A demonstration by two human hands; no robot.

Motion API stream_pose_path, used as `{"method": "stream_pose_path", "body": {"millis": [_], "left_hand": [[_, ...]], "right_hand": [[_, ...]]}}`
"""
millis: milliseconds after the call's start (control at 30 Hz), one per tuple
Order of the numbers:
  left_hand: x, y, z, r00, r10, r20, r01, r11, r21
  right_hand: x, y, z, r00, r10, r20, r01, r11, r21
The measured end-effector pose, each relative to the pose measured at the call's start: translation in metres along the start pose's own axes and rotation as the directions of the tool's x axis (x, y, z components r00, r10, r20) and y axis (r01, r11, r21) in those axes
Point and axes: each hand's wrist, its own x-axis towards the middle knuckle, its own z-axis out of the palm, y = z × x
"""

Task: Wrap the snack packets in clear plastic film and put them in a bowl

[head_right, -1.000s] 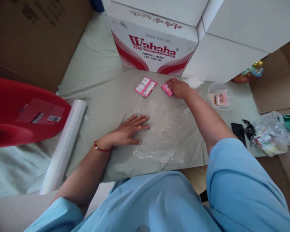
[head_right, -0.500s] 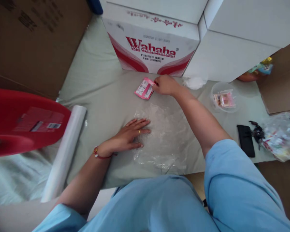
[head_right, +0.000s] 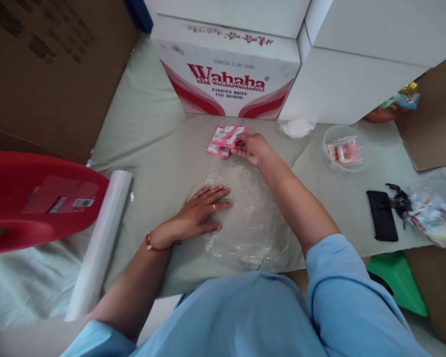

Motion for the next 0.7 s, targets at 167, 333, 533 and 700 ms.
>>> {"method": "stream_pose_path", "body": {"millis": [167, 333, 533, 700], "left_hand": [[0.001, 0.001, -0.001, 1.000, -0.010, 0.006, 0.010, 1.000, -0.002], [0.001, 0.001, -0.001, 1.000, -0.011, 0.007, 0.011, 1.000, 0.005], [0.001, 0.003, -0.001, 0.999, -0.028, 0.020, 0.027, 0.999, 0.019], [0.002, 0.003, -0.004, 0.999, -0.023, 0.038, 0.022, 0.999, 0.027]], "right_hand": [[0.005, 0.001, 0.006, 1.000, 0.015, -0.004, -0.016, 0.914, -0.405], [0.002, -0.012, 0.004, 0.958, -0.280, -0.064, 0.068, 0.438, -0.896], [-0.002, -0.012, 0.062, 0.956, -0.294, -0.015, 0.079, 0.304, -0.949], [0.024, -0.027, 0.068, 0.976, -0.218, 0.016, 0.062, 0.208, -0.976]]}}
